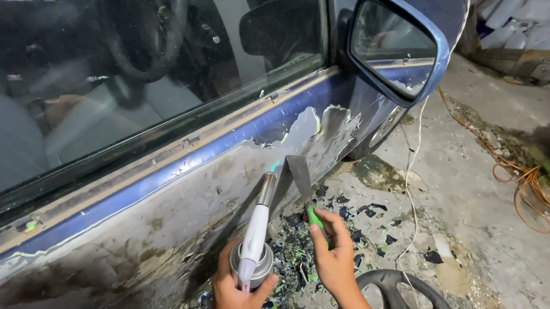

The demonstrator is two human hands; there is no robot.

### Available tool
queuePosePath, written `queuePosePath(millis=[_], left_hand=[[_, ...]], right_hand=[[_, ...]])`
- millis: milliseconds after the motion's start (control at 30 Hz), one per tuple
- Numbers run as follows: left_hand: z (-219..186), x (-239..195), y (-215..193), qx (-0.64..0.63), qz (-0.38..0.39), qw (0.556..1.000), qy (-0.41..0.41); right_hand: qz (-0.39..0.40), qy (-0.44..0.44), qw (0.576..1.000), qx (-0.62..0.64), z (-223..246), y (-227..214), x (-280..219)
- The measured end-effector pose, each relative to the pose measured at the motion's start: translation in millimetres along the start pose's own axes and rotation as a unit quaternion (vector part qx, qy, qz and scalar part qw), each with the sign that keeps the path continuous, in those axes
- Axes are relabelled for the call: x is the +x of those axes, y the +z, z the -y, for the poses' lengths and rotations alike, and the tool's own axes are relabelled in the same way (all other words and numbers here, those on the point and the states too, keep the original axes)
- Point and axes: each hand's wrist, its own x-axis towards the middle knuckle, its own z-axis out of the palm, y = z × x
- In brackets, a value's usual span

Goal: The person uses a blowtorch to heat the surface of a blue car door and a scraper to remove old paint. The person works along the door panel, heating and scraping repeatedly to strip away the paint layer.

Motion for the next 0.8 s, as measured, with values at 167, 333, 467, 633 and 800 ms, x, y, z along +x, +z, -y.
queuePosePath(millis=[167,333,467,633,800], left_hand=[[3.9,-0.1,7.7,-0.014,0.007,1.0,0.01],[-4.2,4.1,9.9,-0.014,-0.002,0.999,0.035],[-6.7,6.7,10.3,-0.005,-0.007,0.999,0.033],[-12.6,8.4,10.0,-0.026,0.0,0.999,0.048],[-10.5,4.2,12.1,-0.017,0.009,1.0,0.009]], right_hand=[[-0.032,-0.048,0.998,0.015,-6.2,2.9,1.1],[-0.073,-0.043,0.995,0.042,-11.9,5.0,3.2],[-0.083,-0.05,0.994,0.042,-11.5,6.3,6.7],[-0.087,-0.052,0.994,0.031,-12.1,8.5,8.1],[-0.094,-0.053,0.994,0.033,-7.4,14.1,14.9]])
